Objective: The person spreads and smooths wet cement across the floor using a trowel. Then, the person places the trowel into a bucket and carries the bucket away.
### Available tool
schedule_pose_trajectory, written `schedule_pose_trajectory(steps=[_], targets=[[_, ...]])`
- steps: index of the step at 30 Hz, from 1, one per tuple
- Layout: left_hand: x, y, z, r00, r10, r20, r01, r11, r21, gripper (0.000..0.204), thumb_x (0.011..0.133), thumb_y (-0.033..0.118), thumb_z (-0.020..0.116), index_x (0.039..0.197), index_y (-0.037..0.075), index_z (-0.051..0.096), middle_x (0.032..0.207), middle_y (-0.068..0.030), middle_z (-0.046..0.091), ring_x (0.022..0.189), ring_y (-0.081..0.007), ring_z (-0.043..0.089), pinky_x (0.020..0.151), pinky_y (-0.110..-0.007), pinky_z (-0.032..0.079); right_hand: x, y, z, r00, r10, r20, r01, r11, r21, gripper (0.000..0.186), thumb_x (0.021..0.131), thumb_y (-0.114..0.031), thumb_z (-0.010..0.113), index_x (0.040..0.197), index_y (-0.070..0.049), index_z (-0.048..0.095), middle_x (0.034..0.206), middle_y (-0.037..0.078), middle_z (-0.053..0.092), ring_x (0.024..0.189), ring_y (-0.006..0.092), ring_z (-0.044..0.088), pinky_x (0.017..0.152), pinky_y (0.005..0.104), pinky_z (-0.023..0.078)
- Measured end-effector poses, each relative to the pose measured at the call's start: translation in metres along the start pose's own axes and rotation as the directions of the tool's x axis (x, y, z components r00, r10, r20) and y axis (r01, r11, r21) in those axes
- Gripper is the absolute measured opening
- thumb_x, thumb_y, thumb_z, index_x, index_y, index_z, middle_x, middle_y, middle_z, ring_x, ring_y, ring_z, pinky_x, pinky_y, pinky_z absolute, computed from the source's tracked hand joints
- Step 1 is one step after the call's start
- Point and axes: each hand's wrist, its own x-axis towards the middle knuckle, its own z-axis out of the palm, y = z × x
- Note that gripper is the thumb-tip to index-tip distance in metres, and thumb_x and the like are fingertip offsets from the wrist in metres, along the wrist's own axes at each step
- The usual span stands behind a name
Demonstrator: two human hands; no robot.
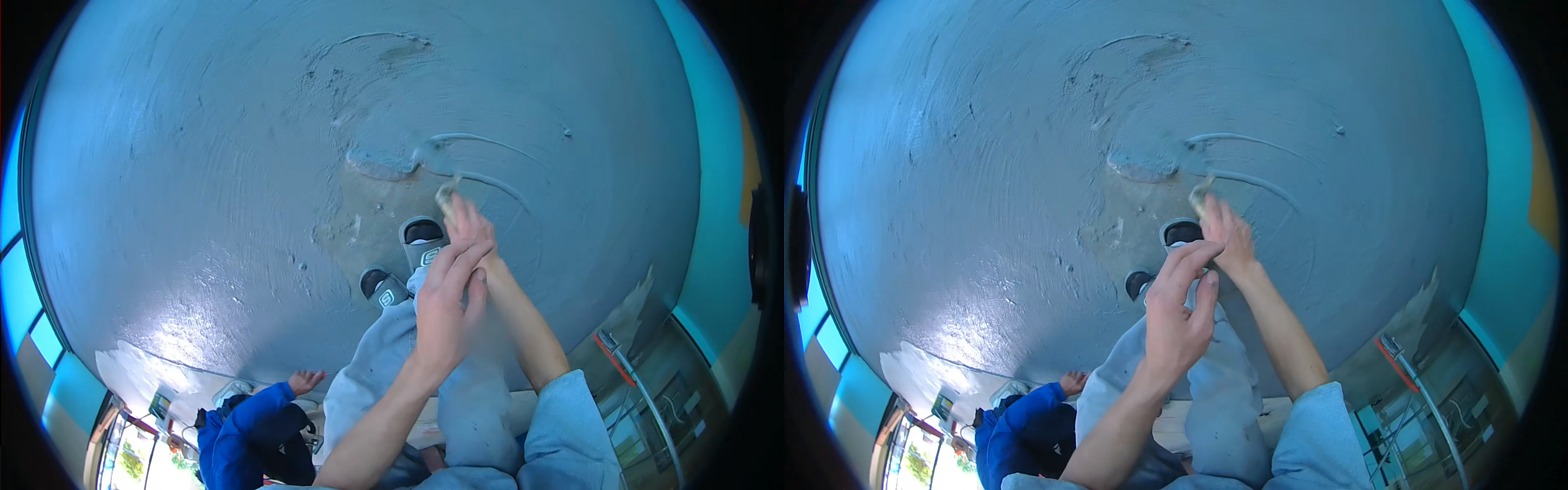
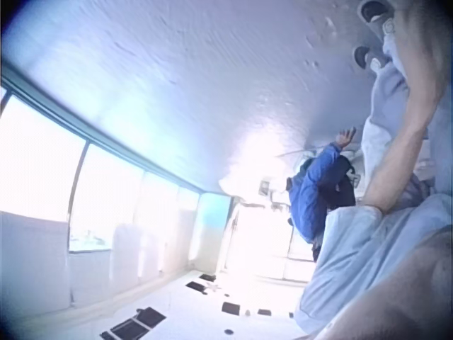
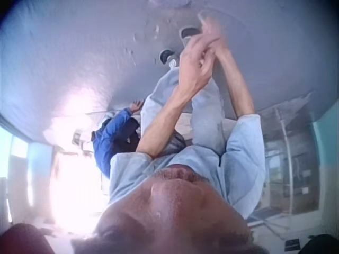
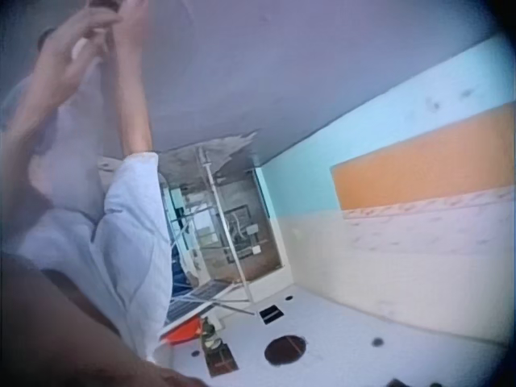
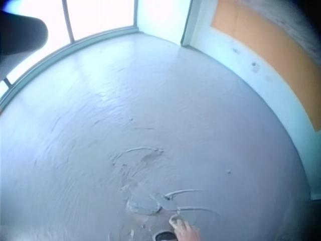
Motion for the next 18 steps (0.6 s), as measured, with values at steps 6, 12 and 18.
schedule_pose_trajectory(steps=[6,12,18], targets=[[-0.02,-0.005,0.008,0.956,-0.136,-0.261,0.088,0.978,-0.188,0.031,0.085,-0.006,0.049,0.114,0.0,0.057,0.115,-0.0141,0.056,0.099,-0.0207,0.056,0.083,-0.029,0.045,0.12,0.026,-0.009,0.964,0.124,-0.234,-0.148,0.985,-0.088,0.053,0.086,-0.017,0.06,0.132,-0.002,0.037,0.109,0.024,0.053,0.092,0.0438,0.058,0.075,0.0512,0.049],[-0.028,-0.01,0.0,0.926,-0.157,-0.343,0.063,0.961,-0.268,0.032,0.086,-0.007,0.047,0.117,0.0,0.056,0.12,-0.0132,0.052,0.105,-0.0182,0.053,0.087,-0.029,0.044,0.206,-0.016,0.025,0.956,0.16,-0.247,-0.197,0.971,-0.134,0.053,0.086,-0.015,0.058,0.13,0.002,0.035,0.107,0.023,0.053,0.092,0.0407,0.06,0.074,0.0501,0.049],[-0.02,-0.009,0.001,0.893,-0.246,-0.377,0.087,0.916,-0.391,0.031,0.087,-0.006,0.047,0.116,0.0,0.056,0.121,-0.0118,0.052,0.103,-0.0167,0.053,0.087,-0.029,0.044,0.156,0.001,0.05,0.968,-0.249,-0.02,0.235,0.935,-0.266,0.052,0.085,-0.015,0.059,0.129,-0.003,0.035,0.099,0.019,0.053,0.085,0.0394,0.06,0.067,0.0488,0.051]])
